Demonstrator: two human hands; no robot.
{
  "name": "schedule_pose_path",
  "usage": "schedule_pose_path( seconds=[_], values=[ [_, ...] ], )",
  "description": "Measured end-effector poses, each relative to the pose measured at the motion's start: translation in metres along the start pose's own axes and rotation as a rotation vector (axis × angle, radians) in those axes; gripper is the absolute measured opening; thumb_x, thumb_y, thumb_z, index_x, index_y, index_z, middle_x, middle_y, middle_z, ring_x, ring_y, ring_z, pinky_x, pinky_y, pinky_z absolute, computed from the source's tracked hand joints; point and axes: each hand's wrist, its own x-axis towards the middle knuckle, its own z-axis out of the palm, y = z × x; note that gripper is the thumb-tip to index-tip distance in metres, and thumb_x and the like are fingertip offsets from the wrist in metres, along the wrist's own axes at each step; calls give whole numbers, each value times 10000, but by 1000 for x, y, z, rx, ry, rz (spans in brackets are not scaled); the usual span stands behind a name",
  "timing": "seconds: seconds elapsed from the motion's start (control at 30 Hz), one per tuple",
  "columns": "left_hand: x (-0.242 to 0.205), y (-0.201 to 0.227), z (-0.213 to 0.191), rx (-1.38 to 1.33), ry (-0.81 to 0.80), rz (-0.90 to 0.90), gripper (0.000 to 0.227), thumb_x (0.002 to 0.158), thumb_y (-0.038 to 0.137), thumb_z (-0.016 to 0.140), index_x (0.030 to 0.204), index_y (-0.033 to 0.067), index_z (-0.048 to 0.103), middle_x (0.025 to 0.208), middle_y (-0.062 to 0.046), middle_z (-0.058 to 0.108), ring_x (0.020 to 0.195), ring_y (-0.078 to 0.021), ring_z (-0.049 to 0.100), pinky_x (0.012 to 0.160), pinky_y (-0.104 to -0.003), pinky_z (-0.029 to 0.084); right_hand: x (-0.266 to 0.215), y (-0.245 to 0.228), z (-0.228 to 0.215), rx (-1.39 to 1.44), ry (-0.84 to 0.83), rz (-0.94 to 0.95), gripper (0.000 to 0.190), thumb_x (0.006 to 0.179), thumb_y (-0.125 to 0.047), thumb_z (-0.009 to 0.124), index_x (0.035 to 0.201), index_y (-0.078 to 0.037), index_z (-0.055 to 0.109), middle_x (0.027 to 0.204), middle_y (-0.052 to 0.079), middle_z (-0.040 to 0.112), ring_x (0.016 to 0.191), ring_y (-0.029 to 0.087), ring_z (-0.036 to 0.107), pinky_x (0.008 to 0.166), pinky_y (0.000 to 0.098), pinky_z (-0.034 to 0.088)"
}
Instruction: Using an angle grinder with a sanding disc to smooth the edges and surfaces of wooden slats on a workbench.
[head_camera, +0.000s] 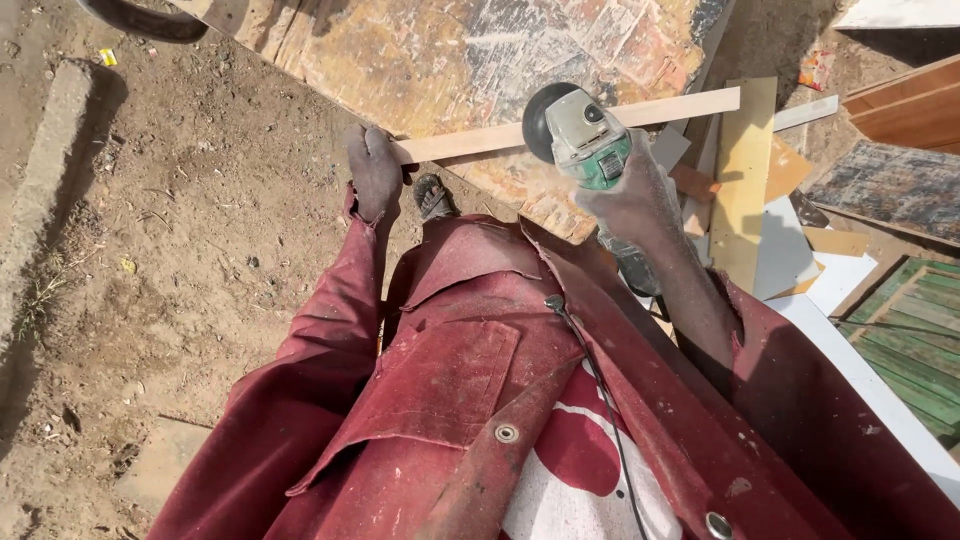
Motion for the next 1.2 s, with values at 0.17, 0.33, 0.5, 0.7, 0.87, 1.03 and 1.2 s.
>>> schedule_pose_path(
  seconds=[0.17,0.33,0.5,0.7,0.87,1.03,1.2],
  values=[
    [-48,73,10,-56,-38,-26,191,915,221,473,901,43,540,759,-266,713,435,-275,677,299,-269,504,-9,-42,20,-12,-45,-18,662,743,-222,765,1318,-120,452,1083,244,711,1158,511,655,1010,636,459],
    [-7,16,4,-13,-59,-49,254,921,267,465,960,36,563,795,-254,716,490,-277,702,340,-285,546,-3,-25,11,-87,-61,35,790,721,-340,786,1409,-161,440,1195,270,669,1221,538,604,1061,627,440],
    [-26,45,8,-33,-74,-66,234,931,252,439,963,45,544,764,-253,709,488,-283,702,327,-268,517,-16,-60,23,-68,-96,20,734,730,-357,722,1395,-183,464,1197,247,686,1249,492,608,1060,608,449],
    [-39,71,5,-6,-97,-87,259,917,272,472,1000,37,541,820,-283,719,492,-314,718,319,-301,546,-7,-32,24,-73,-76,26,751,727,-395,763,1391,-199,474,1199,247,696,1234,487,619,1059,608,461],
    [24,-28,-7,-13,-91,-64,256,925,271,480,986,32,548,824,-277,720,483,-312,705,314,-303,537,-4,-36,27,-82,-43,36,786,722,-402,778,1407,-189,457,1190,265,689,1231,507,610,1056,629,459],
    [-44,81,9,-51,-115,-102,215,920,236,469,986,38,522,842,-266,716,490,-279,709,307,-253,522,-10,-42,29,-58,-68,11,776,724,-417,781,1394,-201,454,1185,266,689,1237,506,609,1049,625,459],
    [-53,92,9,-26,-111,-81,233,946,245,432,1011,36,513,858,-240,709,489,-255,707,301,-231,511,0,39,-26,105,102,83,675,757,-169,766,1364,-114,475,1073,236,683,1097,487,660,1017,634,455]
  ],
)
